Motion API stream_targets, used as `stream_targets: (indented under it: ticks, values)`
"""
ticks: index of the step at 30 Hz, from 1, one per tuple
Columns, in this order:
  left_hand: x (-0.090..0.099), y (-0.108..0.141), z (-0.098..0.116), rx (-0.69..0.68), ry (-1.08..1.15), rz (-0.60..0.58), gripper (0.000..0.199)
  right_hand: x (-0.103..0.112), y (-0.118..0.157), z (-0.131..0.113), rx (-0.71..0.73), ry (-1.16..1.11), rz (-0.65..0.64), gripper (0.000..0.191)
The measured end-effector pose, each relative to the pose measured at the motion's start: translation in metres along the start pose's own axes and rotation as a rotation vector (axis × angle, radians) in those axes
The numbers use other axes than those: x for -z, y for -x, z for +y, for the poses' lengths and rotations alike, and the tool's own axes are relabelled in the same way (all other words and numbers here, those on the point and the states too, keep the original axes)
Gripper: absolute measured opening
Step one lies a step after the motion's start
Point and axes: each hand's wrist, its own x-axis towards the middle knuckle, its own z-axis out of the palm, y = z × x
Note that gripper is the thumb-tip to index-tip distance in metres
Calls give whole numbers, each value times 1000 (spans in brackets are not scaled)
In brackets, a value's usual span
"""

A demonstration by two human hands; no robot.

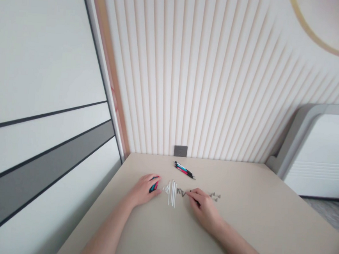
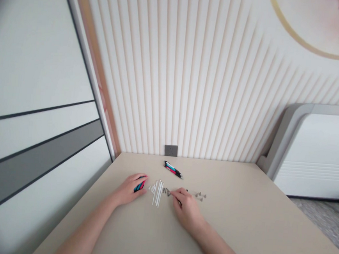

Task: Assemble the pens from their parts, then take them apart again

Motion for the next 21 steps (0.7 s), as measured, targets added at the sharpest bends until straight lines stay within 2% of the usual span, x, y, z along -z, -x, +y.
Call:
stream_targets:
  ticks: [7,10,12,14,18,21]
  values:
    - [4,-3,0,14,-47,9,52,-4,4,-4,36,-160,9,39]
    - [11,-8,10,8,-89,129,43,-4,2,-5,9,-193,84,35]
    - [13,-13,25,17,-75,252,33,-4,0,-3,-49,-213,139,34]
    - [11,-18,48,1,-18,308,28,-4,-3,0,-117,-247,199,34]
    - [-3,-23,101,-93,62,197,20,-9,-8,3,-204,-395,310,30]
    - [-16,-22,127,-128,112,125,16,-16,-11,3,-211,-548,330,28]
